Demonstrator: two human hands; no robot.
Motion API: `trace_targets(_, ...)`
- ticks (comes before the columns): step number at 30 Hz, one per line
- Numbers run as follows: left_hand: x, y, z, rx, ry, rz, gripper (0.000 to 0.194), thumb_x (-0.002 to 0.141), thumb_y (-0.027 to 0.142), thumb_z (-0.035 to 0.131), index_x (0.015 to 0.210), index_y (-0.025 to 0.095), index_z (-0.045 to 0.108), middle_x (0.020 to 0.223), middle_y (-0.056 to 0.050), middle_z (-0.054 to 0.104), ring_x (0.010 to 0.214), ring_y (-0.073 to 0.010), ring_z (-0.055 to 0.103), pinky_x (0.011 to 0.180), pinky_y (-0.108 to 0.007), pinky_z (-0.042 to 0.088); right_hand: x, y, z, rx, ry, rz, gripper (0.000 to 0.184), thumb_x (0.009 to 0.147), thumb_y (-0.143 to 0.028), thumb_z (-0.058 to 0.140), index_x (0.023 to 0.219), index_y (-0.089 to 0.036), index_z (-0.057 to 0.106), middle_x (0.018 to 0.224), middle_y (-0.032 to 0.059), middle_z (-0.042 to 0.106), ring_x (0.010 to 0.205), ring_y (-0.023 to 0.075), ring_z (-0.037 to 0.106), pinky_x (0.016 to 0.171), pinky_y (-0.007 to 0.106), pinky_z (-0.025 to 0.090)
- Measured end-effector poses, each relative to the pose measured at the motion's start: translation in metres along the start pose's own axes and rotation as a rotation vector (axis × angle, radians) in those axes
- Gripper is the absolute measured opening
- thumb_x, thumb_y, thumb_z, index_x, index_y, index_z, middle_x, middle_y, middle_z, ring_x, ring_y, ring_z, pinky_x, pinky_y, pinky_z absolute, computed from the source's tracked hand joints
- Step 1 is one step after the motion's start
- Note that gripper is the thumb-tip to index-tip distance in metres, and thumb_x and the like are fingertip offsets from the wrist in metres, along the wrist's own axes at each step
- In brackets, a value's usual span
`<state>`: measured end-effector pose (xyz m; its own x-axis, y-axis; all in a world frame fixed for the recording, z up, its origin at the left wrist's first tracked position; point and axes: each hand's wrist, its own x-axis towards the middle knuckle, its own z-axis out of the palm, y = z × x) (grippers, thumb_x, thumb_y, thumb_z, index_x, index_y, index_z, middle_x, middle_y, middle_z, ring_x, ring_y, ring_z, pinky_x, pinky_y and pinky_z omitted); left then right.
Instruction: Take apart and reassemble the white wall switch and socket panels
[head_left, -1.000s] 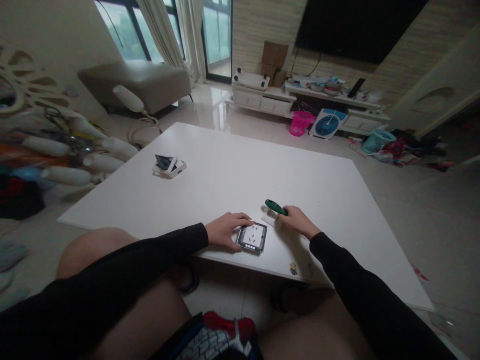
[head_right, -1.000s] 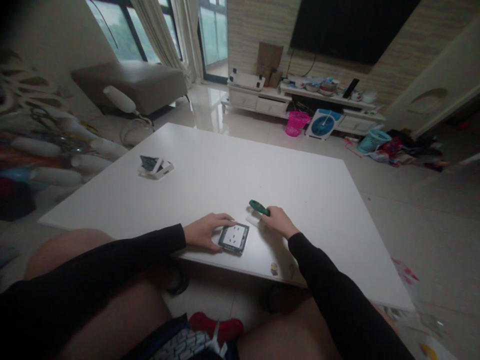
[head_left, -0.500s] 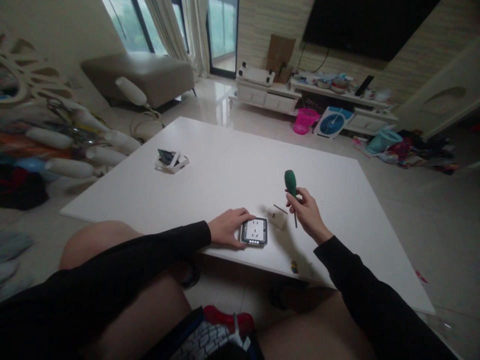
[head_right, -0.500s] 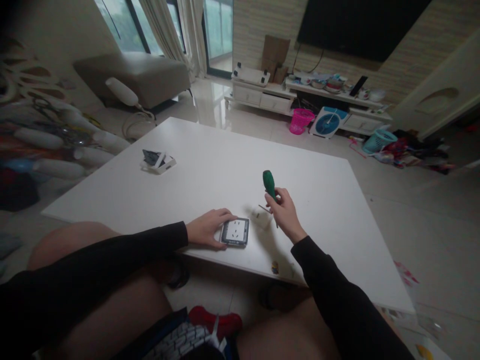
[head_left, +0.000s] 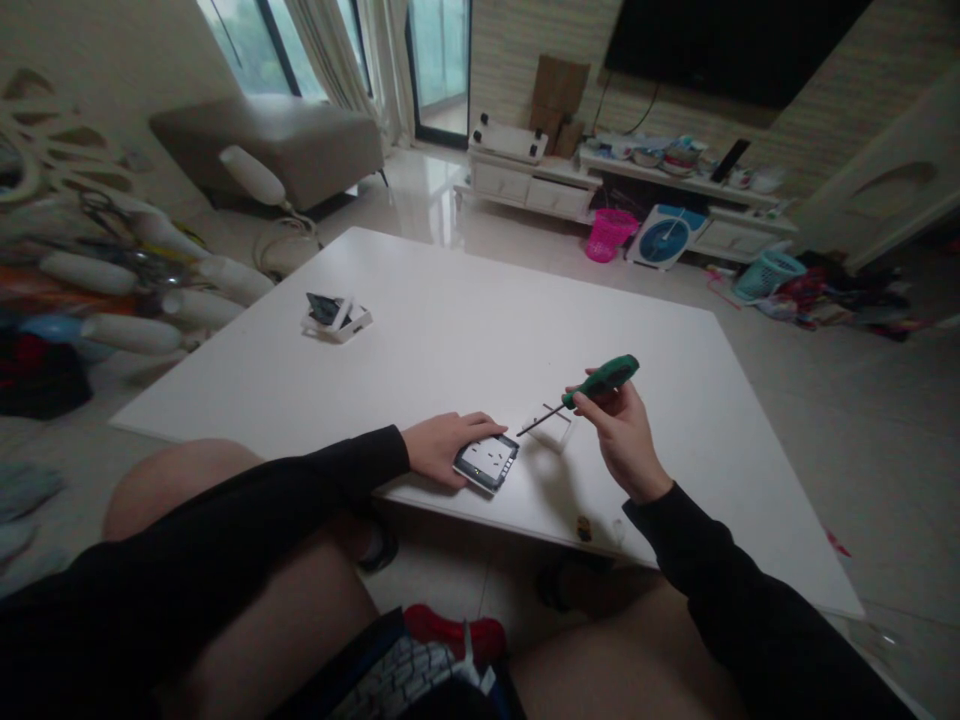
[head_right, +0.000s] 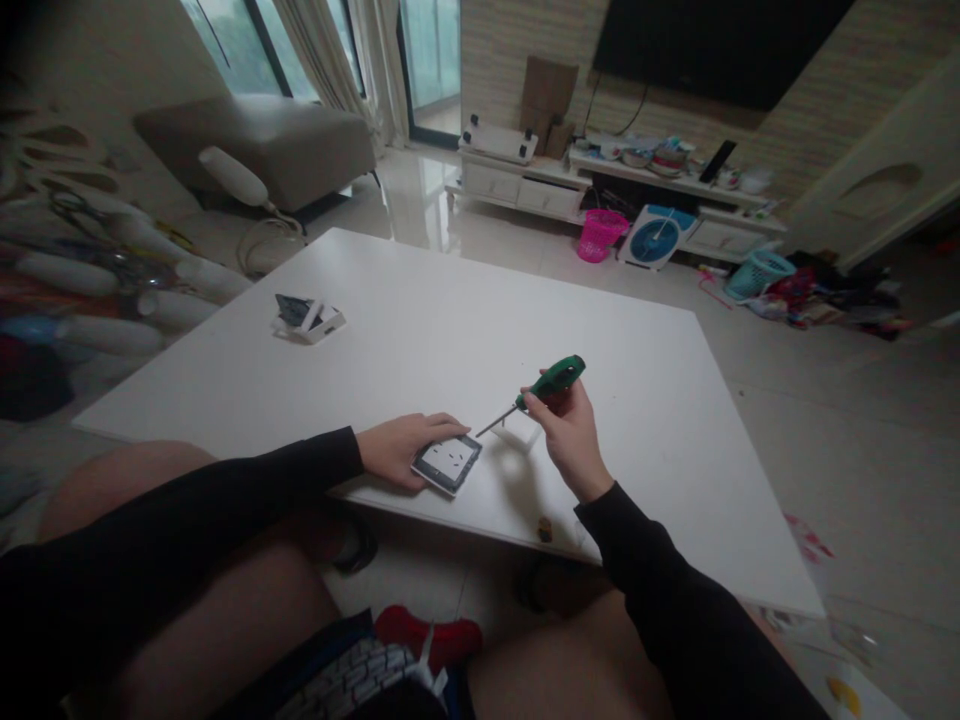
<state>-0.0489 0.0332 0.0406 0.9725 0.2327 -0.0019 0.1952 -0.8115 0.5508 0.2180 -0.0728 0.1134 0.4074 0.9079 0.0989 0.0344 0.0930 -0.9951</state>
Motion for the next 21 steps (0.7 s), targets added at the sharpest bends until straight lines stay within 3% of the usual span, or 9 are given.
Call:
trace_targets(3,0.001,0.007,-0.001,0.155,0.088,-0.247,0.111,0.072,0.07,0.076,0.159,0.019,0.031,0.139,-0.019,0.056,0.106,-0.0345,0.067,0.096,-0.045,0.051,-0.003,0.0,0.0,-0.02,-0.003,-0.033,0.044,0.078,-0.038,0.085,0.112,-0.027,0.058,0.1,0.004,0.073,0.098,0.0255,0.074,0.088,0.046,0.061)
trace_targets(6,0.0,0.01,-0.009,0.238,0.036,-0.321,0.121,0.07,0.083,0.07,0.162,0.02,0.024,0.13,-0.018,0.061,0.101,-0.0357,0.069,0.091,-0.044,0.05,-0.005,-0.001,-0.001,-0.069,-0.019,-0.074,0.038,0.081,-0.037,0.082,0.107,-0.027,0.057,0.1,0.0044,0.072,0.098,0.0252,0.073,0.087,0.046,0.062)
trace_targets(10,-0.003,0.004,-0.019,0.092,-0.037,-0.323,0.116,0.073,0.073,0.075,0.161,0.019,0.021,0.109,-0.011,0.071,0.096,-0.0317,0.072,0.083,-0.037,0.051,-0.005,0.0,-0.001,-0.082,-0.015,-0.084,0.036,0.08,-0.035,0.082,0.105,-0.027,0.058,0.099,0.0043,0.071,0.095,0.0244,0.073,0.081,0.042,0.062)
trace_targets(12,-0.005,-0.002,-0.018,0.035,0.013,-0.273,0.113,0.071,0.061,0.08,0.16,0.019,0.024,0.123,-0.014,0.068,0.103,-0.0314,0.071,0.087,-0.038,0.053,-0.006,0.0,0.0,-0.076,-0.021,-0.078,0.036,0.08,-0.035,0.082,0.105,-0.027,0.058,0.098,0.0038,0.071,0.093,0.0238,0.073,0.079,0.041,0.062)
trace_targets(15,-0.007,-0.01,-0.012,-0.028,0.089,-0.134,0.107,0.072,0.041,0.079,0.16,0.02,0.022,0.156,-0.019,0.044,0.128,-0.0334,0.061,0.103,-0.041,0.052,-0.008,0.001,0.002,-0.092,-0.042,-0.078,0.035,0.081,-0.035,0.081,0.105,-0.027,0.058,0.097,0.0032,0.071,0.09,0.0229,0.072,0.078,0.041,0.061)
trace_targets(18,-0.006,-0.014,-0.006,-0.088,0.059,-0.03,0.098,0.075,0.029,0.072,0.159,0.022,0.022,0.158,-0.017,0.042,0.137,-0.0317,0.055,0.111,-0.042,0.048,-0.013,0.001,0.005,-0.136,-0.069,-0.094,0.033,0.084,-0.035,0.079,0.108,-0.027,0.058,0.098,0.0031,0.071,0.089,0.0224,0.071,0.079,0.042,0.061)
trace_targets(21,-0.003,-0.01,-0.004,-0.091,0.034,-0.033,0.095,0.075,0.033,0.074,0.156,0.021,0.027,0.149,-0.016,0.049,0.124,-0.0301,0.063,0.105,-0.041,0.052,-0.018,0.001,0.008,-0.179,-0.115,-0.114,0.031,0.088,-0.037,0.077,0.11,-0.027,0.059,0.099,0.0029,0.071,0.09,0.0221,0.071,0.078,0.041,0.06)
